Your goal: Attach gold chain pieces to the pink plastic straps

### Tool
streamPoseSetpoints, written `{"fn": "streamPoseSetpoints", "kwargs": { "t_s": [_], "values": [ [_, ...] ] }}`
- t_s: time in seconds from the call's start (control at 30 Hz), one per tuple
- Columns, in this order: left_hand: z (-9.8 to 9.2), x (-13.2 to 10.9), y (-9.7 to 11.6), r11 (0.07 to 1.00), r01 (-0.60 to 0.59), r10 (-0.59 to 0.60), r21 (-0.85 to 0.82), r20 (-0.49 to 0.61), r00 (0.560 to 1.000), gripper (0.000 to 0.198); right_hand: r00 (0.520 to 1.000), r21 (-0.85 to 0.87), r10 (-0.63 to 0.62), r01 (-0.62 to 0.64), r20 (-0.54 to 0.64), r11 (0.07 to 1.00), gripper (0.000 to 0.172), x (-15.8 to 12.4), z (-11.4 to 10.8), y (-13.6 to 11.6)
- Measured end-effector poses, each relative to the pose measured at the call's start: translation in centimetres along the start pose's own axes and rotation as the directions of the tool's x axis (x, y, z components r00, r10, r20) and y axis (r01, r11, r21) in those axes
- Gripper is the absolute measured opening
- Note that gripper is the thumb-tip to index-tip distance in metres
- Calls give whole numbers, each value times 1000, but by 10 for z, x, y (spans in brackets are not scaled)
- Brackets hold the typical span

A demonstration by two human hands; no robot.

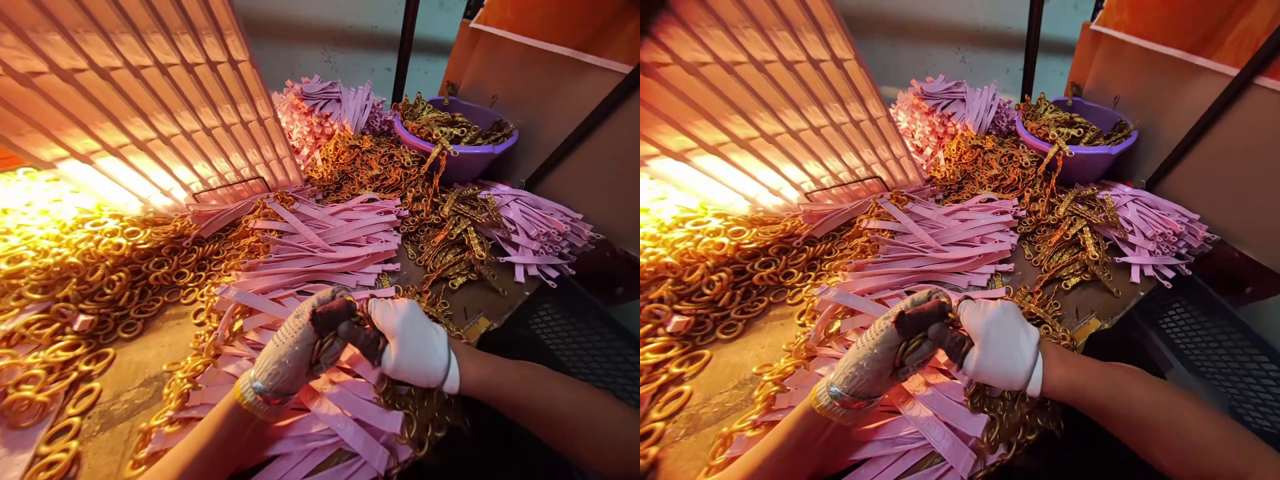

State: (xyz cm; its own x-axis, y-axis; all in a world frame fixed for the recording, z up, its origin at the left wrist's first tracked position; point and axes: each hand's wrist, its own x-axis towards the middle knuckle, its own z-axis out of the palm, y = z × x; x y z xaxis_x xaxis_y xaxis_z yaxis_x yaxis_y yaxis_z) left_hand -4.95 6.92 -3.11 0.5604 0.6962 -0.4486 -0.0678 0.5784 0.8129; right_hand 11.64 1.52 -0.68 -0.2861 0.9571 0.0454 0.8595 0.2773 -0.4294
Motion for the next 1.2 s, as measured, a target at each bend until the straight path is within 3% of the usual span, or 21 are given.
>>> {"fn": "streamPoseSetpoints", "kwargs": {
  "t_s": [0.1,0.17,0.23,0.3,0.37,0.43,0.63,0.8,0.9,0.97,1.0,1.07,1.13,1.2],
  "values": [
    [-7,3,12,980,-104,119,168,-76,990,27,993,314,108,-86,-53,945,17,9,-8,9],
    [-12,7,22,872,-216,277,439,-78,958,24,976,381,160,-94,-147,920,23,14,-21,25],
    [-17,16,30,616,-282,425,735,-9,905,21,953,355,226,-144,-202,924,26,18,-33,45],
    [-20,29,32,280,-269,470,922,113,876,21,959,233,254,-220,-126,947,22,21,-38,62],
    [-19,43,30,-7,-230,409,973,213,887,26,970,57,245,-243,-13,968,16,23,-35,71],
    [-15,57,26,-167,-197,314,966,242,918,30,971,-70,232,-228,55,971,13,23,-29,72],
    [-3,69,15,-165,-7,258,986,50,965,38,950,-98,218,-201,223,975,16,17,-23,62],
    [-14,68,14,-304,-38,222,952,109,969,37,932,-99,243,-224,269,970,15,19,-27,62],
    [-24,69,15,-272,-42,296,961,126,947,33,936,-63,239,-231,257,971,17,21,-26,63],
    [-25,66,18,-160,-76,391,984,134,911,26,946,-58,242,-235,214,970,19,20,-24,64],
    [-23,63,20,-59,-118,430,991,132,893,20,953,-63,239,-231,186,971,20,19,-23,64],
    [-14,54,27,239,-223,444,945,98,891,13,971,-71,199,-191,134,979,21,17,-21,62],
    [-3,43,32,555,-246,334,795,58,941,25,987,-62,130,-124,96,990,20,15,-19,59],
    [6,34,34,767,-160,174,622,39,984,35,994,-47,94,-91,62,995,21,13,-18,53]
  ]
}}
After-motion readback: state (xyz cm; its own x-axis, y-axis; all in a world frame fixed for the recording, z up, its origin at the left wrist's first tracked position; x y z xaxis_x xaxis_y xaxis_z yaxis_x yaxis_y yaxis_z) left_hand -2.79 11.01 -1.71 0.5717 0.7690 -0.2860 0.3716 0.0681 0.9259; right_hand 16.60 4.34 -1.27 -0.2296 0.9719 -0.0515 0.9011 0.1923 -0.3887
